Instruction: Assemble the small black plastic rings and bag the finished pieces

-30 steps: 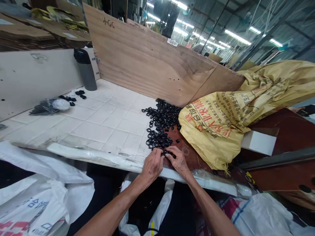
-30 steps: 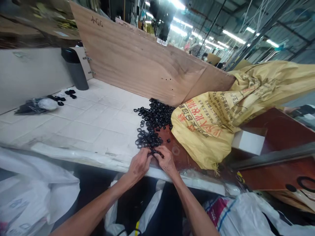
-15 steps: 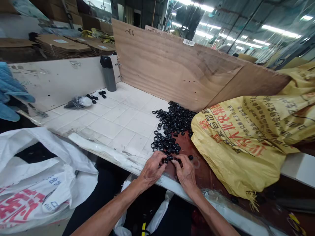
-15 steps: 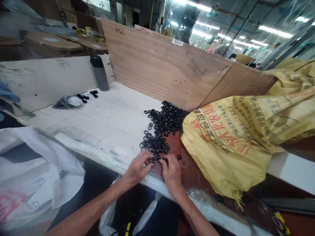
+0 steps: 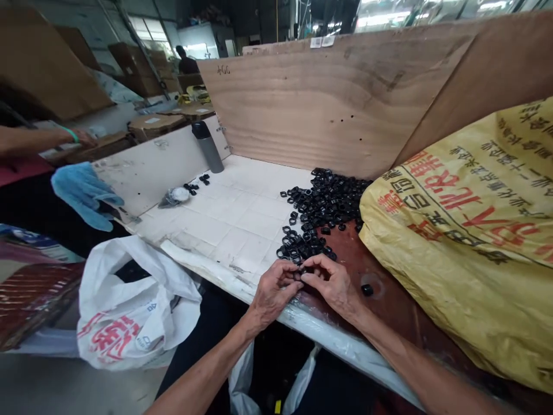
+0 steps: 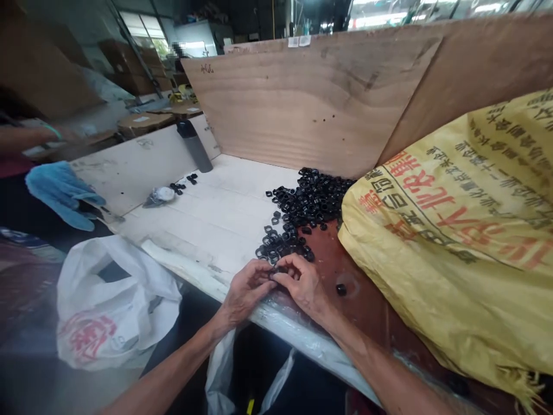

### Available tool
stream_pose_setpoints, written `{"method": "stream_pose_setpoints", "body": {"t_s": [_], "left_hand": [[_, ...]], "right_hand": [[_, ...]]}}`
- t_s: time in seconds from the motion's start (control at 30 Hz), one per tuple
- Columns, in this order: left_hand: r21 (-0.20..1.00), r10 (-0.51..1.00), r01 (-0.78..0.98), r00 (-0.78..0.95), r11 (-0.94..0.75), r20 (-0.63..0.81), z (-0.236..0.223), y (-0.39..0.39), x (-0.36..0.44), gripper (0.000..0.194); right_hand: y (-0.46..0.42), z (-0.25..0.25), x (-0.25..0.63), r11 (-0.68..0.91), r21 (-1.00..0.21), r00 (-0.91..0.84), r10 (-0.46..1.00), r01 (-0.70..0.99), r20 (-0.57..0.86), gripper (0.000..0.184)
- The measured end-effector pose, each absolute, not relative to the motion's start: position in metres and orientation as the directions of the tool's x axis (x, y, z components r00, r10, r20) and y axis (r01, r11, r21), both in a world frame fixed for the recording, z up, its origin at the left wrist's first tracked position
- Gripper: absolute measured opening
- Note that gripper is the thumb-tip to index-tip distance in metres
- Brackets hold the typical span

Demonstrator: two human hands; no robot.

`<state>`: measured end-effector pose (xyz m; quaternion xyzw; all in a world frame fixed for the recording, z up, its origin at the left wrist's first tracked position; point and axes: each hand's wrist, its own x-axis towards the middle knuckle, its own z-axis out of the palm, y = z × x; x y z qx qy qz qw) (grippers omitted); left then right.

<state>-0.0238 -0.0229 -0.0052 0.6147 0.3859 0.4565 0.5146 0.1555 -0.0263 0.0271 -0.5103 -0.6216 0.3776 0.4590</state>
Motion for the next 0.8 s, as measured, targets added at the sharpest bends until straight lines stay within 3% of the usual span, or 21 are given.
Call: {"method": "stream_pose_setpoints", "body": {"t_s": [0.2,0.63,0.8], "left_hand": [[0.997,0.97,-0.075,0.241,-0.01,0.028,-0.0087,-0.0261,-0.0214,0.038],[0.99,0.963,-0.096,0.239,-0.101,0.121,-0.0126,-0.0251,-0.0251,0.034],[0.96,0.925,-0.011,0.265,-0.279,0.272,-0.0079,-0.0232,-0.0294,0.025]], "right_hand": [[-0.0359,0.0214,0.1594,0.288,-0.926,-0.104,0.957,0.245,0.27,0.013],[-0.0375,0.0239,0.1582,0.396,-0.844,-0.153,0.918,0.362,0.366,0.01],[-0.0379,0.0254,0.1575,0.402,-0.843,-0.148,0.916,0.357,0.374,0.01]]}}
